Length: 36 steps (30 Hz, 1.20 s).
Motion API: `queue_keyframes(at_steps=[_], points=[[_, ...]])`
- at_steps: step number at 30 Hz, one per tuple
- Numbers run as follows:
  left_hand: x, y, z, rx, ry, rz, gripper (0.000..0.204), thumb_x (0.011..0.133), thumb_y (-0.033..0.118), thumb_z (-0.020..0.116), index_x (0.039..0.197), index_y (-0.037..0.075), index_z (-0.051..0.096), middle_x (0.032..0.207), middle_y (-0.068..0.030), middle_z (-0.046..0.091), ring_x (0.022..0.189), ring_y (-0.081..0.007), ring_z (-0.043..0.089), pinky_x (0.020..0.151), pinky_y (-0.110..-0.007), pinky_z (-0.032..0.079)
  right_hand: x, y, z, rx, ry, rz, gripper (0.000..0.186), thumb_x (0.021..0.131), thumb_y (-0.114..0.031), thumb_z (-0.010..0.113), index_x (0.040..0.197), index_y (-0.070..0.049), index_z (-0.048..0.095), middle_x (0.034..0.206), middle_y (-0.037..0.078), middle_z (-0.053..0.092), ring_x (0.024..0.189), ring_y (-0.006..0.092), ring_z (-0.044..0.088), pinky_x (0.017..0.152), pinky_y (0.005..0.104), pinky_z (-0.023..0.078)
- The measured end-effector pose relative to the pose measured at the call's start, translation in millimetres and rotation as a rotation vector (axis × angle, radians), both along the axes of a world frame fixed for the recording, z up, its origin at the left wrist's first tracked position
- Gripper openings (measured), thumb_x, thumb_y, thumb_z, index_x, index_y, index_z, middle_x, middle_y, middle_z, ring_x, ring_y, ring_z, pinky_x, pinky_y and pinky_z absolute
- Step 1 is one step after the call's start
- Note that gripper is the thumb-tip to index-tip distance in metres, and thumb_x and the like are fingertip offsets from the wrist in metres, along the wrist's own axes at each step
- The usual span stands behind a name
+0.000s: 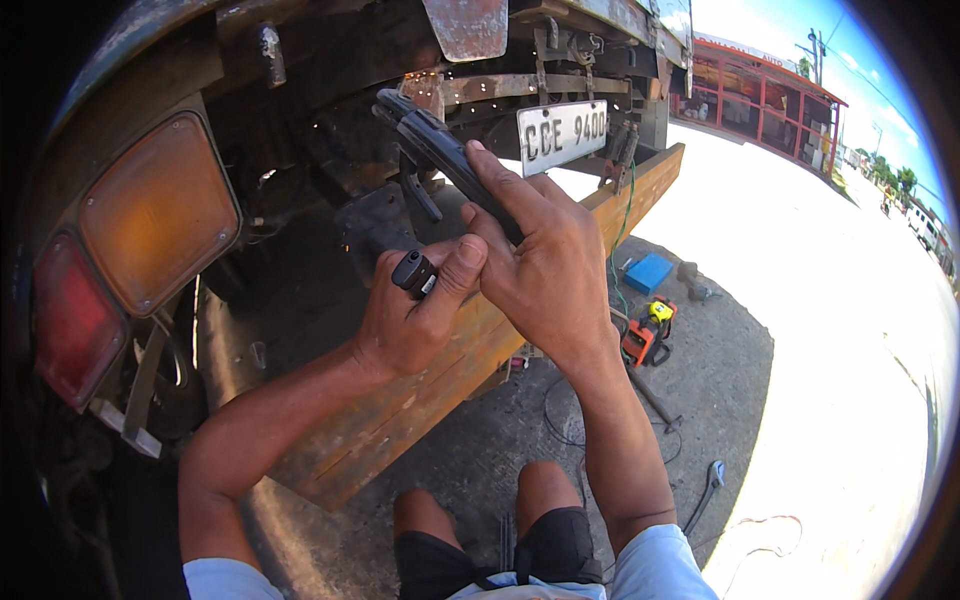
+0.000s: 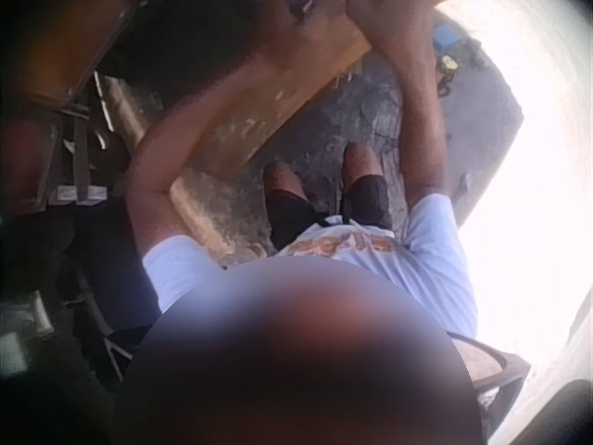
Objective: The person welds a metal bar to the rear frame of a vehicle using a handheld welding torch. They hold the bar in place with one hand while operating the torch with the other, creating sparks as they join the metal pieces.
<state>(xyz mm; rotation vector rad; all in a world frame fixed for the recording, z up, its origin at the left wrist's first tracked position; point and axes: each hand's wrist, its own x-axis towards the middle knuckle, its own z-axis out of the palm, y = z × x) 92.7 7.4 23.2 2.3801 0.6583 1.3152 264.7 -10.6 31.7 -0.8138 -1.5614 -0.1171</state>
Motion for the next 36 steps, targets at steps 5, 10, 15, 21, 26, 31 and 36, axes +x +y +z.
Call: queue_keyframes(at_steps=[5,10,15,21,26,31,36], points=[[8.8,-0.6,-3.5,0.070,-0.056,-0.038,0.060,0.117,0.051,0.056,0.128,-0.004,0.076,0.066,-0.0116,0.065,0.066,-0.0173,0.072,0.061,-0.039,0.051,2.1,2.8,-9.1,0.020,0.135,-0.020,0.050,0.105,-0.018,0.073,0.151,0.000,0.067,0.111,0.025,0.079,0.096,0.0299,0.077,0.086,0.0404,0.059],[11.7,0.6,-2.8,0.092,-0.066,-0.091,0.064,0.117,0.051,0.056,0.140,-0.008,0.071,0.073,-0.0142,0.070,0.074,-0.0153,0.075,0.065,-0.038,0.053,2.9,7.3,-15.8,-0.031,0.150,-0.072,0.053,0.111,-0.028,0.071,0.158,-0.004,0.064,0.102,0.013,0.079,0.086,0.0119,0.070,0.075,0.0333,0.057],[11.8,-0.2,-2.1,0.071,-0.086,-0.090,0.065,0.117,0.050,0.057,0.142,-0.008,0.070,0.077,-0.0132,0.073,0.075,-0.0150,0.074,0.067,-0.037,0.054,0.1,7.8,-13.8,-0.059,0.194,-0.007,0.051,0.108,-0.022,0.070,0.151,0.003,0.065,0.111,0.029,0.079,0.097,0.0336,0.080,0.087,0.0422,0.060],[10.1,1.0,-0.8,0.051,-0.084,-0.071,0.064,0.117,0.051,0.057,0.142,-0.007,0.070,0.076,-0.0120,0.072,0.075,-0.0138,0.074,0.068,-0.036,0.055,-4.1,10.9,-9.0,-0.012,0.195,-0.003,0.051,0.108,-0.025,0.070,0.151,0.003,0.065,0.105,0.027,0.080,0.090,0.0300,0.079,0.083,0.0410,0.059],[10.0,3.2,-0.7,0.078,-0.085,-0.063,0.064,0.117,0.051,0.057,0.140,-0.007,0.071,0.074,-0.0111,0.071,0.074,-0.0133,0.073,0.068,-0.036,0.055,-4.6,13.2,-10.7,-0.032,0.205,0.009,0.051,0.108,-0.024,0.070,0.151,0.004,0.065,0.105,0.025,0.080,0.089,0.0279,0.078,0.083,0.0408,0.059],[9.7,4.4,-1.0,0.091,-0.079,-0.046,0.063,0.117,0.052,0.056,0.136,-0.006,0.073,0.071,-0.0107,0.068,0.072,-0.0153,0.074,0.067,-0.037,0.054,-3.8,16.7,-10.1,0.013,0.173,-0.012,0.051,0.108,-0.022,0.071,0.151,0.005,0.065,0.106,0.025,0.080,0.089,0.0255,0.078,0.083,0.0403,0.059],[9.2,7.4,-1.1,0.177,-0.055,-0.039,0.060,0.117,0.050,0.056,0.137,-0.004,0.073,0.068,-0.0086,0.065,0.069,-0.0156,0.073,0.063,-0.038,0.053,-4.1,12.3,-10.3,-0.043,0.211,0.039,0.052,0.107,-0.022,0.071,0.152,0.004,0.065,0.098,0.022,0.079,0.084,0.0218,0.075,0.079,0.0383,0.058]])
